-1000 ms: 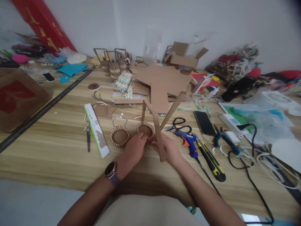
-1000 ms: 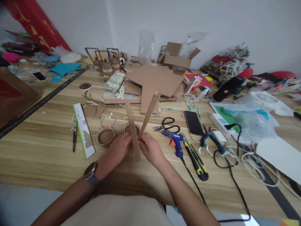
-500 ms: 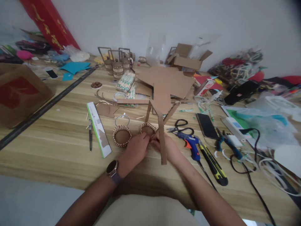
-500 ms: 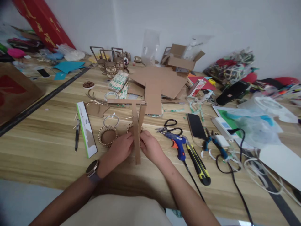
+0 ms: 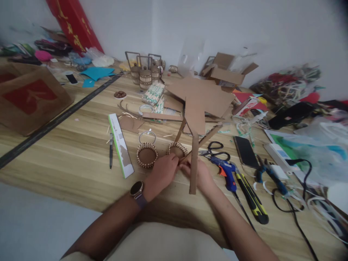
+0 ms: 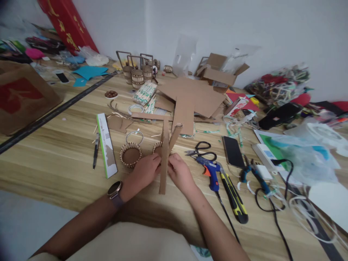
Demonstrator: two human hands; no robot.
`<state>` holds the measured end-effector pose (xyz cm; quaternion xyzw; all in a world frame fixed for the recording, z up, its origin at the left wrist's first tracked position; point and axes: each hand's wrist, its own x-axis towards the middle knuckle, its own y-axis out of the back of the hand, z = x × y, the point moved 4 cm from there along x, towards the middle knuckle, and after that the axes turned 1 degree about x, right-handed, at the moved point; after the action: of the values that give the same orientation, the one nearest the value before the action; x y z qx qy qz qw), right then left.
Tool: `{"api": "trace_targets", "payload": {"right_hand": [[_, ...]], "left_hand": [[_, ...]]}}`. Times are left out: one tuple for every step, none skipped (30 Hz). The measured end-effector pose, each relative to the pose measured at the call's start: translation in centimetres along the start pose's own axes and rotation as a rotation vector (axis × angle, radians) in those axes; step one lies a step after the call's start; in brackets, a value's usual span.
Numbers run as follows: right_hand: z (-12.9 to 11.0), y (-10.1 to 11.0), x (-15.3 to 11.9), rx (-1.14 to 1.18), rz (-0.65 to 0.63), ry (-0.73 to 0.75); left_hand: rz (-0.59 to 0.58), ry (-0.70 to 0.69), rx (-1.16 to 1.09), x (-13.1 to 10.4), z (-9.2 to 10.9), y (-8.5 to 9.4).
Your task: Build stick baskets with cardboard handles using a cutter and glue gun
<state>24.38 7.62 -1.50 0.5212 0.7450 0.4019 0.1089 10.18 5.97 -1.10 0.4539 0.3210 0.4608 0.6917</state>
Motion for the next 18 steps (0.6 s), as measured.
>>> {"api": "trace_targets", "payload": {"right_hand": [[-0.1,0.1,-0.2,-0.014,0.017,-0.016],[-0.2,0.2,-0.4,-0.026,0.035,-0.031],[-0.4,0.4,-0.7,-0.035,0.056,-0.046],[-0.6,0.6,-0.9,-0.043,0.079,-0.062],[-0.7,0.8,-1.1,-0.049,0.1,-0.075],[-0.9,0.9,-1.2,-0.052,0.115,-0.085],[-1.0,1.0,-1.3,-0.052,0.121,-0.091],[-1.1,0.9,-1.3,-0.051,0.123,-0.096],[-1.2,0.9,-1.3,-0.049,0.12,-0.1],[-1.2,0.8,-1.2,-0.045,0.116,-0.103],[-1.2,0.7,-1.1,-0.04,0.112,-0.104],[-1.2,0.6,-1.0,-0.034,0.112,-0.103],[-1.2,0.5,-0.8,-0.029,0.112,-0.101],[-1.2,0.5,-0.7,-0.027,0.113,-0.099],[-1.2,0.5,-0.6,-0.025,0.115,-0.098],[-1.2,0.6,-0.5,-0.024,0.115,-0.097],[-1.2,0.6,-0.5,-0.022,0.111,-0.096],[-1.3,0.7,-0.4,-0.021,0.105,-0.092]], "left_hand": [[0.003,0.001,-0.001,0.0,0.0,0.0],[0.004,0.002,-0.003,0.0,0.0,-0.1],[0.005,0.002,-0.004,0.1,0.0,0.0],[0.005,0.002,-0.004,0.1,0.0,0.0],[0.006,0.003,-0.004,0.1,0.1,0.0],[0.007,0.005,-0.005,0.1,0.1,0.0],[0.009,0.005,-0.006,0.1,0.1,0.1],[0.011,0.005,-0.008,0.1,0.1,0.1],[0.014,0.004,-0.012,0.1,0.1,0.0],[0.018,0.002,-0.017,0.1,0.1,0.0],[0.022,-0.001,-0.023,0.1,0.1,-0.1],[0.026,-0.005,-0.029,0.1,0.1,-0.2],[0.029,-0.01,-0.036,0.1,0.0,-0.3],[0.032,-0.017,-0.044,0.1,-0.1,-0.3],[0.034,-0.027,-0.054,0.1,-0.2,-0.4],[0.035,-0.041,-0.065,0.1,-0.3,-0.5],[0.035,-0.061,-0.079,0.1,-0.5,-0.5],[0.035,-0.085,-0.094,0.1,-0.6,-0.5]]}}
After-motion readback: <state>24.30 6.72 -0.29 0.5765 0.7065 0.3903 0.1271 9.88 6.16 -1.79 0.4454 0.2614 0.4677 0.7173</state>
